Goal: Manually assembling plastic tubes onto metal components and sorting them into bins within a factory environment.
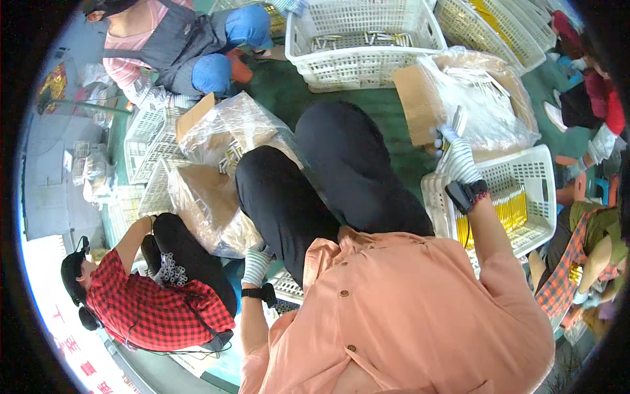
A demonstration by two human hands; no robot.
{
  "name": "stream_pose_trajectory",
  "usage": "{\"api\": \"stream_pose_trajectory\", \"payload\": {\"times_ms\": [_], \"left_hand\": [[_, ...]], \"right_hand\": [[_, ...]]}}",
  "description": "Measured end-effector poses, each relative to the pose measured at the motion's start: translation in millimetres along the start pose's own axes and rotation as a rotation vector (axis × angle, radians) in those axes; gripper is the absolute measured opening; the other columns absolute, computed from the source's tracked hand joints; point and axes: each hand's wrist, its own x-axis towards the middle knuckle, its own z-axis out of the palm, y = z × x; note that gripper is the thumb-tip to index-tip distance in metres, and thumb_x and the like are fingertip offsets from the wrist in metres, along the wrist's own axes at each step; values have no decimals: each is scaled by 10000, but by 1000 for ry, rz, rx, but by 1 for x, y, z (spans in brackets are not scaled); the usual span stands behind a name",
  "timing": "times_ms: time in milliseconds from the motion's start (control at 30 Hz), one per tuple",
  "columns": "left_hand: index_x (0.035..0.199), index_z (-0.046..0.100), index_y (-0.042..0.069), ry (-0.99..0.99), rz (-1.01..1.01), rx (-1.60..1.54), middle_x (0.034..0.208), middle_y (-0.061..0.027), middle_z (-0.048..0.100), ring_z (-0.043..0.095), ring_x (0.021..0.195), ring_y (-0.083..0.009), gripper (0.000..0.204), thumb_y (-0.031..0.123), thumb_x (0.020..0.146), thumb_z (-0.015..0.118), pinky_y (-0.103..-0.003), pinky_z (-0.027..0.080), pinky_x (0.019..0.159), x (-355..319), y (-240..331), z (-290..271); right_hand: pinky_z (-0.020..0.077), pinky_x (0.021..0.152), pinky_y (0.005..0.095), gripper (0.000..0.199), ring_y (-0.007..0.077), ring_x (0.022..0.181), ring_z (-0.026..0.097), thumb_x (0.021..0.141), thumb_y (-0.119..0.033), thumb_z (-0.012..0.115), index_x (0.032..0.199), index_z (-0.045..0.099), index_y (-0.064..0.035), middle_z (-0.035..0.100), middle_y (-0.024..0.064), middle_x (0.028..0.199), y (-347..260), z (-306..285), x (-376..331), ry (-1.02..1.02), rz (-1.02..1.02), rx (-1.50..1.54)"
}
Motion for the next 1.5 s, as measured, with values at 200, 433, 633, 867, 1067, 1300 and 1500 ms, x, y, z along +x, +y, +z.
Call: {"api": "stream_pose_trajectory", "payload": {"times_ms": [200, 433, 633, 867, 1067, 1300, 1500], "left_hand": [[1062, 743, -18, 353, 290, 414, 747, -45, 678, 585, 679, -140, 238, 187, 952, 696, -332, 470, 621, -26, 16, -36], [1077, 729, 62, 706, 54, -585, 639, 103, 446, 353, 518, 5, 176, 198, 1000, 650, -199, 252, 468, -42, 189, -87], [1201, 682, 16, 482, 84, -594, 826, 9, 640, 458, 586, -21, 371, 332, 1063, 545, -197, 358, 522, -47, 265, -52], [1331, 610, 0, 374, 67, -1008, 1174, -92, 716, 605, 779, -76, 450, 360, 1068, 544, -224, 481, 670, -63, 211, -13], [1375, 540, -31, 330, 232, -933, 1194, -78, 639, 605, 1091, -151, 538, 208, 944, 756, -301, 484, 971, -65, 220, 28], [1073, 716, 6, 380, 83, -793, 949, -48, 711, 651, 850, -112, 207, 165, 943, 688, -284, 526, 771, -37, 227, 28], [1011, 720, 1, 336, 77, -853, 903, -42, 720, 661, 811, -118, 120, 57, 913, 680, -278, 533, 739, -41, 239, 40]], "right_hand": [[508, 543, 231, 257, 83, 688, 607, 1016, -295, 634, 1134, 625, -67, 731, 76, 1002, 8, 31, 9, -88, -19, 50], [486, 552, 228, 285, 74, 659, 602, 994, -304, 683, 1164, 641, -80, 735, 69, 1008, -36, 147, -46, -584, 137, 171], [509, 589, 228, 301, 69, 699, 636, 1013, -308, 646, 1169, 651, -51, 739, 72, 1000, -18, 253, -103, -1065, 371, 21], [499, 635, 222, 290, 57, 728, 631, 1019, -273, 642, 1186, 654, -36, 738, 51, 952, 22, 256, -128, -1163, 389, -382], [572, 753, 386, 264, 308, 832, 707, 981, -171, 609, 1189, 638, -9, 727, 160, 983, 65, 258, -143, -1357, -758, -700], [543, 887, 416, 429, 360, 1026, 692, 926, -284, 692, 1237, 602, -2, 696, 254, 1094, 54, 244, -143, -1412, -232, -811], [511, 971, 412, 500, 343, 1049, 686, 1024, -428, 572, 1311, 603, -20, 714, 205, 1146, 19, 225, -103, -1689, -204, -948]]}}
